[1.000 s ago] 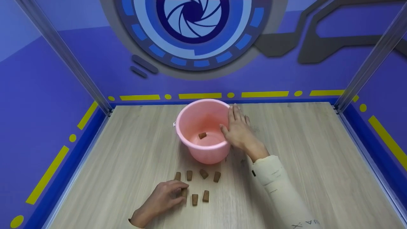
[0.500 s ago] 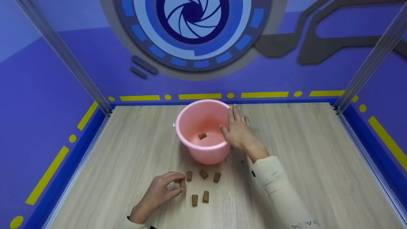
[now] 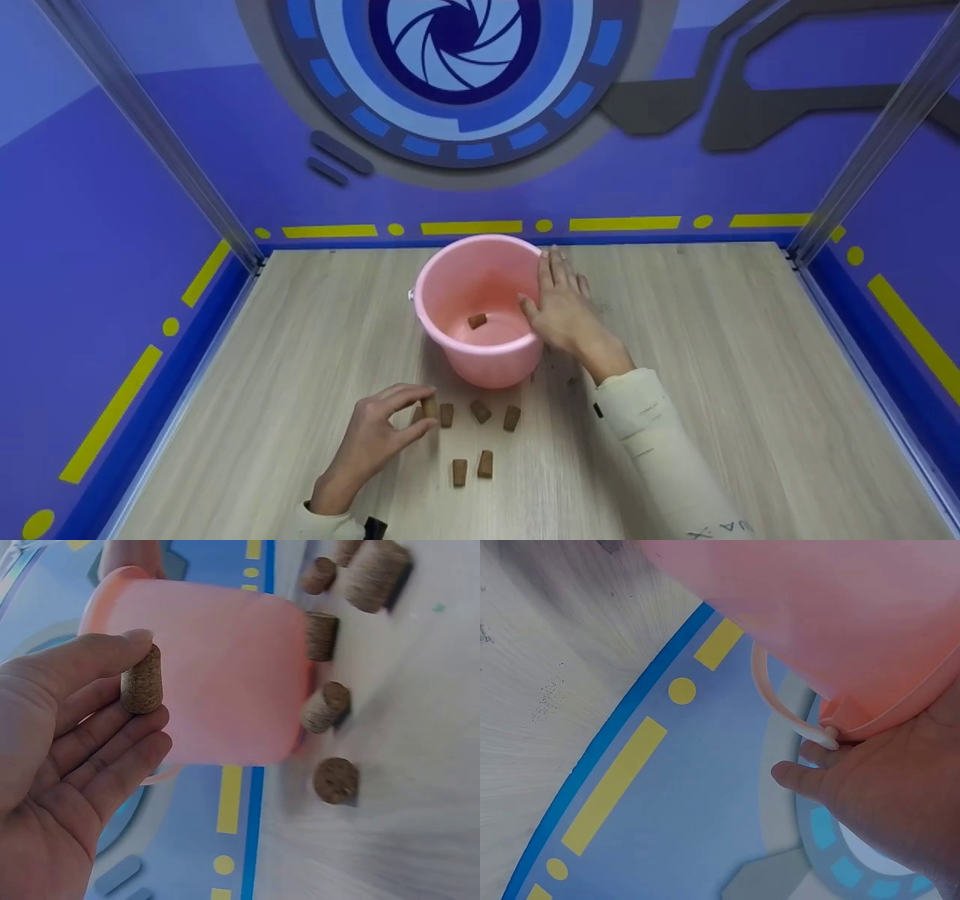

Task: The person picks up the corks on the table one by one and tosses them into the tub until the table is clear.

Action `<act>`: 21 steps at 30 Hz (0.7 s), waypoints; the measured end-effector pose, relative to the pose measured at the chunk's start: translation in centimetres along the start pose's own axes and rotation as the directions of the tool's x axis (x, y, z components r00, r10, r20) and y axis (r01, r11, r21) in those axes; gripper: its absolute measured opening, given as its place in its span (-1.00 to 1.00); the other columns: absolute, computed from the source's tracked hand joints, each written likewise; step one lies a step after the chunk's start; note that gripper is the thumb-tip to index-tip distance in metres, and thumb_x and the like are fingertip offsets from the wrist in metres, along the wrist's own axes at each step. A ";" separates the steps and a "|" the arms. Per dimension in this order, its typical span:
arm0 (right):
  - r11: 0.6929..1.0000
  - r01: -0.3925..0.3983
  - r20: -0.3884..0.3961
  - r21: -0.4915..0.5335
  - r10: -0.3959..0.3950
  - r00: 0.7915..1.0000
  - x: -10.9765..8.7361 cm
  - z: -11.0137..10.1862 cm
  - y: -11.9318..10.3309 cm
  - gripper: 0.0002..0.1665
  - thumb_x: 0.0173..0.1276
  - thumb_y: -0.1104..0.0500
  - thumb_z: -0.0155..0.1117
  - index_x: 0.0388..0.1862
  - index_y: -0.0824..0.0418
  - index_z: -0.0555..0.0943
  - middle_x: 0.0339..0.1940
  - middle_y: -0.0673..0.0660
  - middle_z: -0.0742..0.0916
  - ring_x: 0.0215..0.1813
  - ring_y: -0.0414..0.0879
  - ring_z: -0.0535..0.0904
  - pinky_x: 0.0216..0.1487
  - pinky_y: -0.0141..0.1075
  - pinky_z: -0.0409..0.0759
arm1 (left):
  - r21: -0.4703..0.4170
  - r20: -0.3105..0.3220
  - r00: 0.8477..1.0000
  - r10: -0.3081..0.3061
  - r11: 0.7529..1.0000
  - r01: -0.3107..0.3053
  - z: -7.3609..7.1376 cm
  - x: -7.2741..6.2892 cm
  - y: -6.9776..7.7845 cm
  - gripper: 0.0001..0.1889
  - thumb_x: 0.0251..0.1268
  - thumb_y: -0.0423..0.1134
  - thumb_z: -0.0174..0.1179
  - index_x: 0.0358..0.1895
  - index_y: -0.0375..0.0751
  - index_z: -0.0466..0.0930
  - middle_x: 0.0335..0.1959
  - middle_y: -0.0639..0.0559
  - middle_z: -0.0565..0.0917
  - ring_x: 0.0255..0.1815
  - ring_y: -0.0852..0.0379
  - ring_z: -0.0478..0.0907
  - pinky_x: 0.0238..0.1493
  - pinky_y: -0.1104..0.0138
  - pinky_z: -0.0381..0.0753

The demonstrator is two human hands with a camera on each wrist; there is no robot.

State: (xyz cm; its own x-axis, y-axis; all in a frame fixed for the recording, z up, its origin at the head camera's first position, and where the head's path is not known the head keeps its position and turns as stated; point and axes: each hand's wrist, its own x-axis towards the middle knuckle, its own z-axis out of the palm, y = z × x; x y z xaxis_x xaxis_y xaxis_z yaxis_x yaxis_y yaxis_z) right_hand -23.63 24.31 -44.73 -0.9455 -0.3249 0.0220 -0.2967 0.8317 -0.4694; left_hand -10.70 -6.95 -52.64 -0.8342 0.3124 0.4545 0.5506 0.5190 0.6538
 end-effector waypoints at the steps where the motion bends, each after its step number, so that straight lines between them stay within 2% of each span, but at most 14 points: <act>1: 1.000 -0.001 0.002 -0.001 0.001 1.000 0.0 0.0 0.0 0.00 0.74 -0.14 -0.10 0.70 0.50 -0.25 0.73 0.48 -0.15 0.70 0.46 -0.23 0.63 0.32 -0.23 | -0.003 -0.011 1.000 0.007 1.000 -0.007 0.0 0.1 0.1 -0.59 0.15 -0.38 0.60 0.11 -0.21 0.79 0.01 0.03 0.80 0.04 0.13 0.74 0.06 0.26 0.73; 9: 1.000 0.003 0.002 0.010 -0.003 1.000 0.1 0.1 0.1 0.00 0.74 -0.10 -0.08 0.70 0.50 -0.26 0.73 0.50 -0.14 0.71 0.45 -0.24 0.63 0.32 -0.24 | -0.003 -0.079 0.995 0.059 0.998 -0.060 -0.1 0.9 0.3 -0.55 0.09 -0.37 0.63 0.10 -0.21 0.79 0.01 0.03 0.80 0.05 0.11 0.75 0.07 0.25 0.73; 13: 1.000 0.006 -0.002 0.013 -0.006 1.000 0.1 0.1 0.1 -0.01 0.73 -0.08 -0.06 0.69 0.51 -0.26 0.72 0.51 -0.13 0.70 0.46 -0.23 0.63 0.33 -0.23 | -0.018 -0.101 0.993 0.064 0.998 -0.066 -0.3 1.3 0.6 -0.55 0.10 -0.39 0.63 0.11 -0.21 0.79 0.02 0.03 0.80 0.06 0.11 0.75 0.05 0.28 0.74; 16: 1.000 0.007 -0.002 0.011 -0.006 1.000 0.1 0.2 0.2 0.00 0.73 -0.10 -0.08 0.69 0.52 -0.26 0.72 0.51 -0.13 0.70 0.46 -0.24 0.63 0.33 -0.23 | -0.043 -0.116 0.992 0.053 0.997 -0.058 -0.5 1.6 1.0 -0.57 0.13 -0.37 0.62 0.11 -0.20 0.79 0.03 0.03 0.80 0.07 0.11 0.74 -0.11 0.38 0.75; 19: 1.000 0.007 -0.001 0.011 -0.007 1.000 0.1 0.2 0.2 0.00 0.74 -0.11 -0.09 0.69 0.51 -0.27 0.72 0.51 -0.14 0.70 0.45 -0.24 0.63 0.32 -0.23 | -0.045 -0.144 0.988 0.055 0.997 -0.062 -0.7 2.0 1.2 -0.58 0.14 -0.38 0.61 0.10 -0.22 0.79 0.02 0.02 0.80 0.05 0.10 0.75 -0.11 0.39 0.75; 21: 1.000 0.008 -0.001 0.012 -0.008 1.000 0.1 0.2 0.2 0.00 0.74 -0.10 -0.08 0.69 0.51 -0.27 0.72 0.50 -0.14 0.71 0.45 -0.25 0.64 0.32 -0.24 | -0.037 -0.171 0.983 0.062 0.997 -0.070 -0.9 2.3 1.3 -0.58 0.13 -0.38 0.61 0.09 -0.24 0.79 0.01 0.00 0.80 0.05 0.09 0.75 -0.04 0.35 0.75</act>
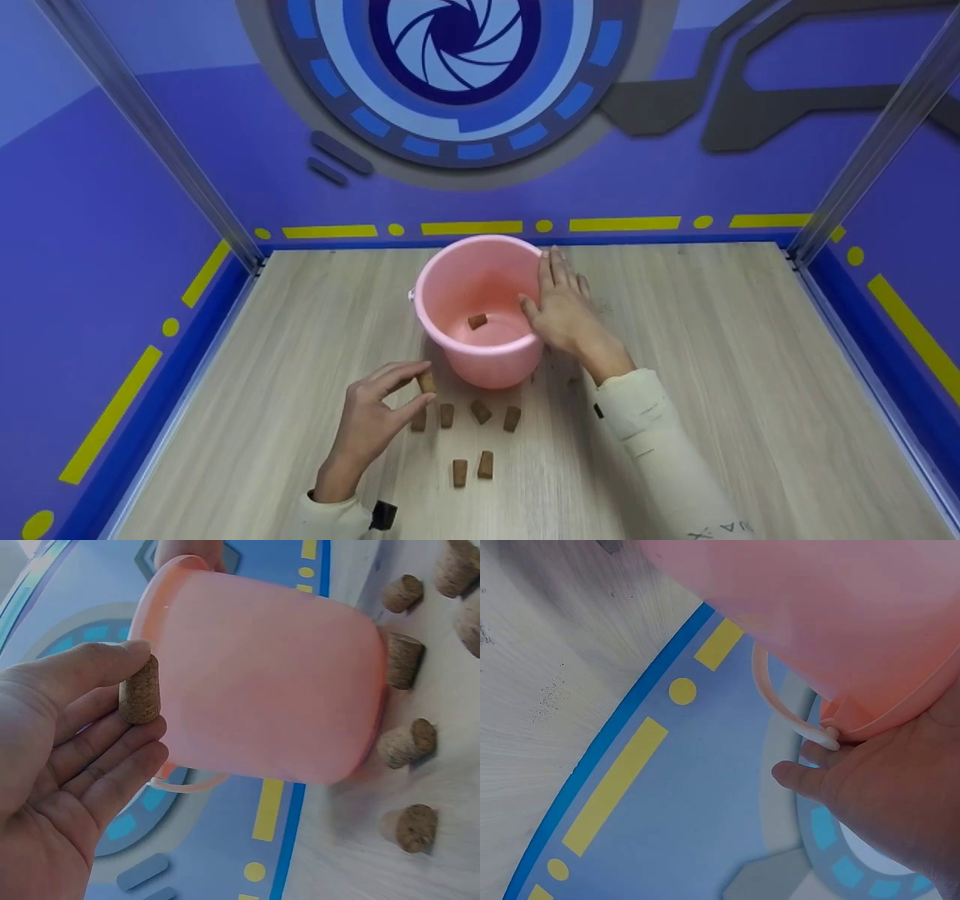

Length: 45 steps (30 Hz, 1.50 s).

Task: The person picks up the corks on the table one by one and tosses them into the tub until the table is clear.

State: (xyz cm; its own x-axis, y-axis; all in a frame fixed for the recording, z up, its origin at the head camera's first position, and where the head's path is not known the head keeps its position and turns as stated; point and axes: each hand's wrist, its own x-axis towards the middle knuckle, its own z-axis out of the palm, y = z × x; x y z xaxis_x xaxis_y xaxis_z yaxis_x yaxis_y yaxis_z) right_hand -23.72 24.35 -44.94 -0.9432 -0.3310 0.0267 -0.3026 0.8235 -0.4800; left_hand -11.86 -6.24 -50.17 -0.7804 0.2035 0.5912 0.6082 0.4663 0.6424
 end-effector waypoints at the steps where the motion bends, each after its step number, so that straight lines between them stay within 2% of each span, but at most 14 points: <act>1: 1.000 0.000 -0.001 0.001 0.000 1.000 0.0 0.0 0.0 0.00 0.74 -0.10 -0.08 0.69 0.51 -0.26 0.72 0.50 -0.14 0.71 0.45 -0.25 0.64 0.32 -0.24 | 0.007 -0.014 1.000 0.006 1.000 -0.006 -0.1 0.1 0.0 -0.58 0.12 -0.38 0.62 0.09 -0.24 0.79 0.01 0.00 0.80 0.04 0.09 0.76 0.01 0.32 0.74; 2: 1.000 0.000 -0.002 0.003 0.000 1.000 0.0 0.0 0.0 -0.01 0.74 -0.09 -0.08 0.69 0.51 -0.26 0.72 0.50 -0.14 0.71 0.45 -0.25 0.64 0.31 -0.24 | 0.014 -0.028 1.000 0.011 1.000 -0.011 -0.1 0.3 0.0 -0.57 0.12 -0.38 0.62 0.10 -0.25 0.79 0.01 -0.01 0.80 0.05 0.09 0.76 0.07 0.29 0.73; 7: 1.000 0.002 -0.007 0.002 -0.002 1.000 0.0 0.1 0.0 -0.01 0.73 -0.10 -0.08 0.69 0.51 -0.26 0.72 0.51 -0.13 0.70 0.46 -0.23 0.64 0.32 -0.23 | 0.008 -0.076 0.997 0.029 1.000 -0.028 -0.4 1.1 0.2 -0.57 0.14 -0.36 0.61 0.11 -0.27 0.79 0.03 -0.03 0.80 0.07 0.07 0.75 0.09 0.27 0.73; 14: 1.000 0.001 -0.008 0.005 -0.001 1.000 0.1 0.1 0.0 0.00 0.73 -0.10 -0.07 0.69 0.52 -0.26 0.72 0.51 -0.13 0.70 0.46 -0.23 0.63 0.33 -0.23 | -0.025 -0.121 0.992 0.044 0.999 -0.047 -0.4 2.4 0.5 -0.58 0.15 -0.37 0.61 0.10 -0.35 0.77 0.04 -0.08 0.79 0.09 0.02 0.76 0.11 0.27 0.72; 22: 1.000 -0.007 0.012 0.007 0.007 1.000 0.0 -0.1 -0.1 0.04 0.74 -0.19 -0.11 0.70 0.49 -0.29 0.73 0.48 -0.16 0.71 0.45 -0.27 0.63 0.32 -0.26 | -0.037 -0.164 0.984 0.065 0.997 -0.071 -0.3 3.7 1.1 -0.57 0.14 -0.39 0.61 0.10 -0.35 0.77 0.06 -0.13 0.79 0.12 -0.07 0.75 0.15 0.23 0.71; 26: 1.000 -0.010 0.014 0.000 0.010 1.000 -0.1 -0.1 -0.1 0.04 0.74 -0.20 -0.12 0.70 0.48 -0.29 0.74 0.46 -0.17 0.71 0.44 -0.27 0.64 0.31 -0.26 | -0.037 -0.194 0.978 0.077 0.996 -0.086 -0.3 4.4 1.3 -0.58 0.15 -0.40 0.60 0.11 -0.34 0.77 0.05 -0.12 0.79 0.11 -0.05 0.75 0.15 0.26 0.71; 38: 1.000 -0.002 0.005 -0.003 0.002 1.000 0.0 0.0 -0.1 0.02 0.74 -0.18 -0.12 0.70 0.49 -0.27 0.74 0.47 -0.16 0.71 0.44 -0.26 0.63 0.32 -0.25 | -0.035 -0.224 0.970 0.092 0.994 -0.103 0.5 6.6 1.4 -0.57 0.12 -0.45 0.60 0.09 -0.37 0.77 0.00 -0.11 0.80 0.08 0.00 0.75 0.20 0.21 0.69; 45: 1.000 0.002 0.003 -0.007 -0.002 1.000 0.0 0.0 -0.1 0.03 0.75 -0.18 -0.12 0.70 0.50 -0.27 0.73 0.49 -0.15 0.71 0.45 -0.25 0.63 0.32 -0.24 | -0.028 -0.218 0.969 0.116 0.992 -0.125 1.1 7.2 1.0 -0.58 0.11 -0.43 0.61 0.07 -0.41 0.77 -0.03 -0.13 0.81 0.00 0.00 0.77 0.11 0.19 0.74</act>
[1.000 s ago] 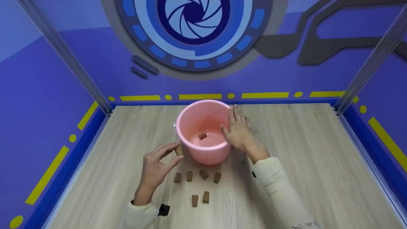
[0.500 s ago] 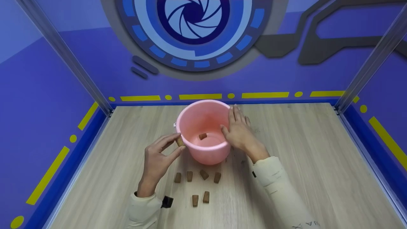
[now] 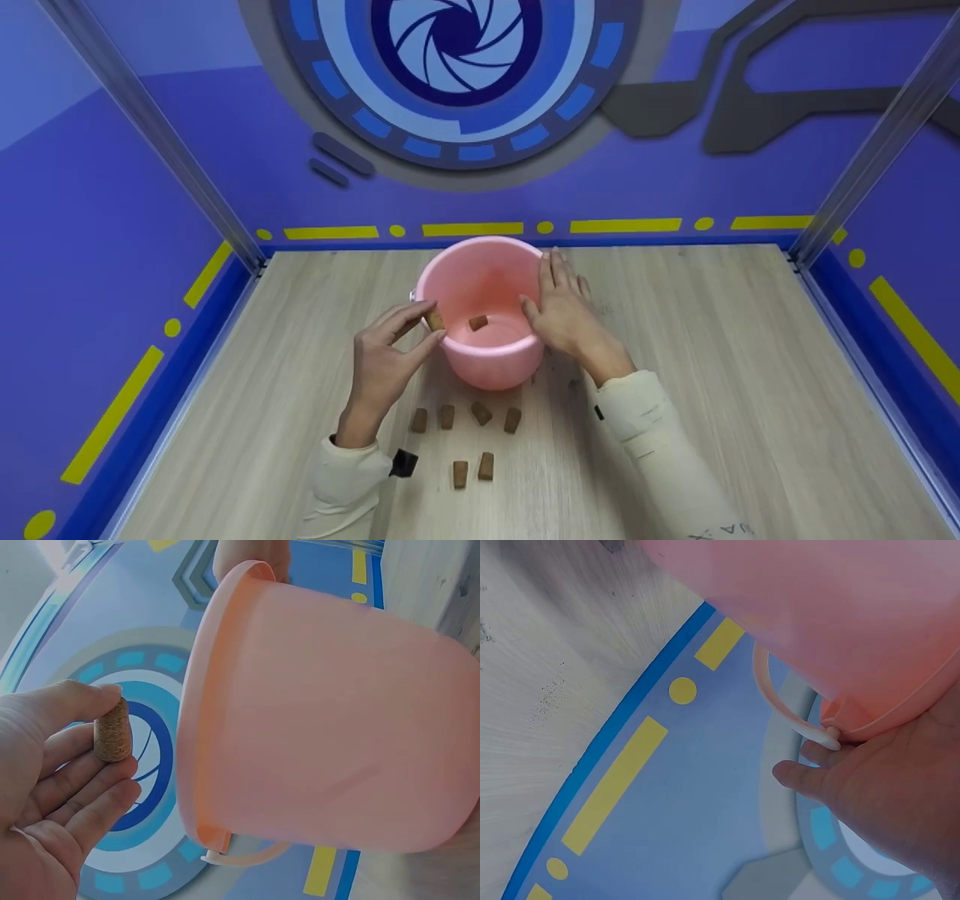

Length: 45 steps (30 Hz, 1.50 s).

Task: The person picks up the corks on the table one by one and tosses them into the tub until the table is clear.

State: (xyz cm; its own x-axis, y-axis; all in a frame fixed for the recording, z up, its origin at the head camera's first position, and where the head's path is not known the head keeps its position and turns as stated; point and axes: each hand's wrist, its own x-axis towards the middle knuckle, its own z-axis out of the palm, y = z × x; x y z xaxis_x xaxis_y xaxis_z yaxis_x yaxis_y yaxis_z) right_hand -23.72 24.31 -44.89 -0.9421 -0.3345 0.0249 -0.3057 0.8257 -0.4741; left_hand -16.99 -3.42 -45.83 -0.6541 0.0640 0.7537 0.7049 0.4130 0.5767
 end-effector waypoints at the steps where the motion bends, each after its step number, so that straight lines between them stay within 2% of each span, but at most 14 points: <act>1: 1.000 0.001 0.000 -0.001 -0.001 1.000 0.0 0.0 0.0 0.03 0.74 -0.18 -0.12 0.70 0.50 -0.26 0.73 0.49 -0.15 0.71 0.45 -0.25 0.63 0.32 -0.24 | 0.003 -0.001 1.000 0.001 1.000 -0.001 0.1 0.0 -0.1 -0.58 0.11 -0.43 0.61 0.07 -0.41 0.77 -0.03 -0.13 0.81 -0.02 0.01 0.77 0.09 0.19 0.74; 17: 1.000 0.011 -0.006 0.006 -0.011 1.000 0.0 0.1 0.0 0.01 0.74 -0.12 -0.07 0.69 0.53 -0.24 0.72 0.51 -0.14 0.70 0.47 -0.23 0.64 0.32 -0.22 | 0.022 0.028 1.000 -0.007 1.000 0.006 1.2 -0.3 -1.1 -0.60 0.11 -0.43 0.61 0.05 -0.37 0.78 -0.06 -0.12 0.81 -0.24 -0.02 0.73 -0.29 0.09 0.76; 21: 1.000 0.010 -0.008 0.008 -0.009 1.000 0.0 0.1 0.0 0.01 0.74 -0.14 -0.07 0.69 0.53 -0.23 0.72 0.51 -0.14 0.70 0.47 -0.23 0.64 0.32 -0.21 | 0.032 0.038 0.999 -0.008 0.999 0.007 1.3 -0.3 -1.1 -0.60 0.12 -0.42 0.61 0.05 -0.39 0.78 -0.04 -0.15 0.80 -0.23 -0.04 0.72 -0.31 0.08 0.74; 27: 1.000 0.008 -0.011 0.006 -0.008 1.000 -0.1 0.2 0.1 0.00 0.74 -0.13 -0.08 0.69 0.52 -0.24 0.72 0.51 -0.14 0.70 0.46 -0.23 0.64 0.31 -0.21 | 0.047 0.052 0.998 -0.017 0.999 0.015 1.4 -0.2 -1.2 -0.60 0.12 -0.41 0.61 0.05 -0.40 0.78 -0.06 -0.14 0.80 -0.25 0.04 0.69 -0.36 0.10 0.72; 34: 1.000 0.012 -0.023 0.014 -0.012 1.000 0.0 0.2 0.1 0.01 0.73 -0.13 -0.07 0.69 0.52 -0.23 0.72 0.51 -0.11 0.70 0.45 -0.21 0.64 0.31 -0.22 | 0.047 0.053 0.998 -0.023 0.999 0.020 1.5 -0.2 -1.2 -0.61 0.15 -0.42 0.59 0.06 -0.40 0.77 -0.08 -0.13 0.80 -0.32 0.00 0.68 -0.42 0.18 0.68; 36: 1.000 0.012 -0.023 0.013 -0.012 1.000 -0.1 0.3 0.1 0.01 0.73 -0.13 -0.07 0.69 0.52 -0.23 0.72 0.51 -0.12 0.70 0.45 -0.21 0.64 0.31 -0.22 | 0.049 0.058 0.998 -0.027 0.998 0.024 1.5 -0.1 -1.2 -0.60 0.15 -0.41 0.60 0.07 -0.38 0.78 -0.07 -0.14 0.80 -0.27 -0.01 0.71 -0.37 0.15 0.71; 41: 1.000 0.004 -0.014 0.014 -0.004 1.000 -0.1 0.2 0.1 0.02 0.74 -0.16 -0.08 0.70 0.50 -0.25 0.73 0.49 -0.13 0.71 0.44 -0.23 0.64 0.31 -0.23 | 0.062 0.067 0.997 -0.042 0.997 0.038 1.4 0.0 -1.1 -0.59 0.13 -0.37 0.62 0.07 -0.33 0.79 -0.03 -0.12 0.81 -0.01 -0.01 0.77 -0.03 0.17 0.76; 45: 1.000 -0.003 -0.008 0.019 0.003 1.000 -0.2 0.1 0.0 0.03 0.74 -0.18 -0.09 0.71 0.48 -0.26 0.73 0.48 -0.14 0.71 0.42 -0.25 0.64 0.31 -0.24 | 0.067 0.071 0.997 -0.038 0.997 0.033 1.4 0.1 -1.0 -0.59 0.14 -0.35 0.62 0.07 -0.36 0.79 -0.01 -0.12 0.81 0.03 -0.02 0.77 0.03 0.20 0.75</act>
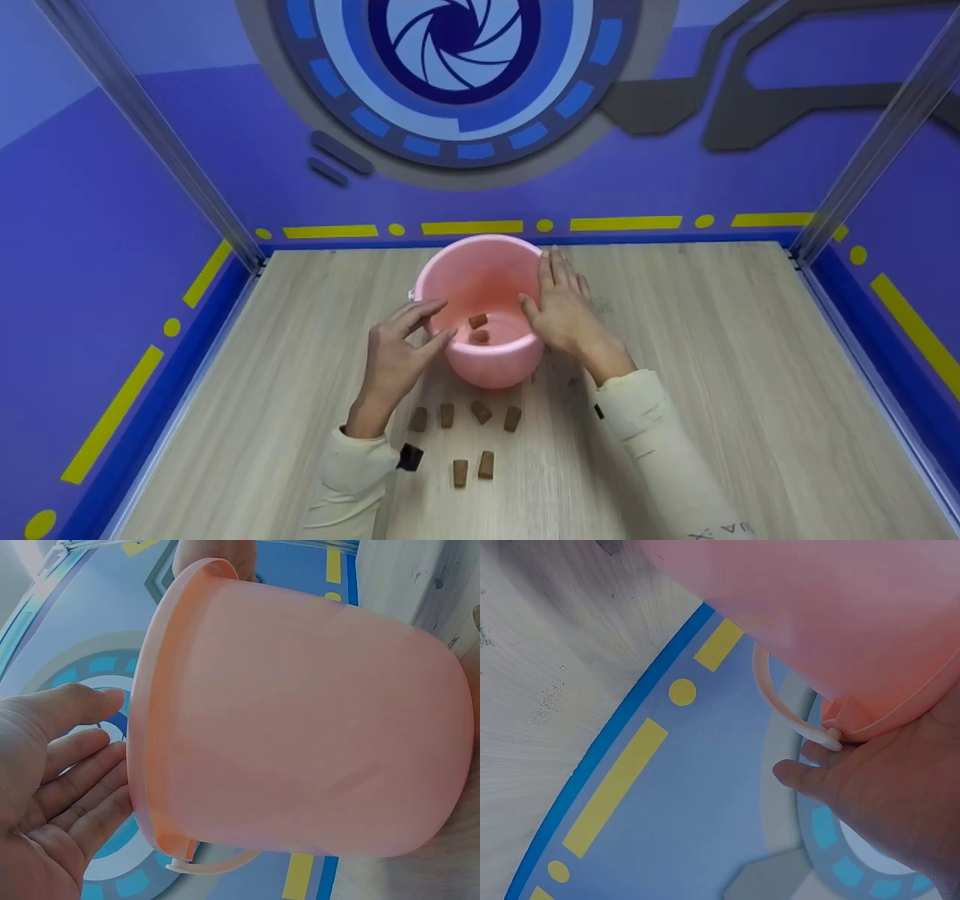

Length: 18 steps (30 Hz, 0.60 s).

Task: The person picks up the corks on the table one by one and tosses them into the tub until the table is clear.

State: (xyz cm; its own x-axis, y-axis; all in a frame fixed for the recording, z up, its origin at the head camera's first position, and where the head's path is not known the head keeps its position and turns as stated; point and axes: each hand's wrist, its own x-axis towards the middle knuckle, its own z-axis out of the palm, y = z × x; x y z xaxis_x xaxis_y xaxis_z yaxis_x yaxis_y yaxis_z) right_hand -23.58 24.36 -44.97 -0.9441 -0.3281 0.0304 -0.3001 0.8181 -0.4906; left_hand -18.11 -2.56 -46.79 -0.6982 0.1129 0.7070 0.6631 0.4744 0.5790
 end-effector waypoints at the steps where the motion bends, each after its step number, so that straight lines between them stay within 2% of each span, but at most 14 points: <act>1: 1.000 -0.002 0.001 0.002 0.002 1.000 0.0 0.0 0.0 0.03 0.74 -0.18 -0.09 0.71 0.48 -0.27 0.74 0.47 -0.14 0.72 0.42 -0.25 0.64 0.31 -0.25 | 0.002 0.000 1.000 0.003 1.000 -0.003 0.0 0.0 0.0 -0.59 0.14 -0.35 0.62 0.07 -0.36 0.78 -0.01 -0.12 0.81 0.02 -0.02 0.77 0.01 0.20 0.75; 8: 1.000 0.005 -0.001 0.001 -0.005 1.000 0.0 0.1 0.0 0.03 0.74 -0.18 -0.10 0.70 0.49 -0.27 0.73 0.48 -0.15 0.71 0.43 -0.26 0.64 0.31 -0.25 | -0.013 0.000 1.000 0.014 1.000 -0.014 -0.3 -0.1 0.1 -0.58 0.15 -0.36 0.61 0.09 -0.36 0.78 0.01 -0.13 0.81 0.06 -0.03 0.76 0.07 0.18 0.74; 18: 1.000 -0.016 0.023 0.009 0.015 1.000 0.1 0.0 0.0 0.05 0.73 -0.20 -0.10 0.71 0.46 -0.31 0.74 0.45 -0.18 0.72 0.41 -0.29 0.64 0.29 -0.28 | -0.030 -0.014 1.000 -0.016 0.999 0.016 -1.1 -0.6 0.1 -0.59 0.15 -0.40 0.59 0.09 -0.39 0.78 0.03 -0.15 0.80 0.11 -0.05 0.75 0.20 0.17 0.69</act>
State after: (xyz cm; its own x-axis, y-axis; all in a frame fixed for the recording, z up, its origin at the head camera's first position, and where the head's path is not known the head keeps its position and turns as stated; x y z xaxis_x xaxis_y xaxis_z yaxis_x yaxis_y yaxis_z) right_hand -23.64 24.38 -44.99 -0.9453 -0.3263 0.0026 -0.2841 0.8190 -0.4985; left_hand -17.34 -3.52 -46.66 -0.7050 0.0928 0.7031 0.6596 0.4500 0.6020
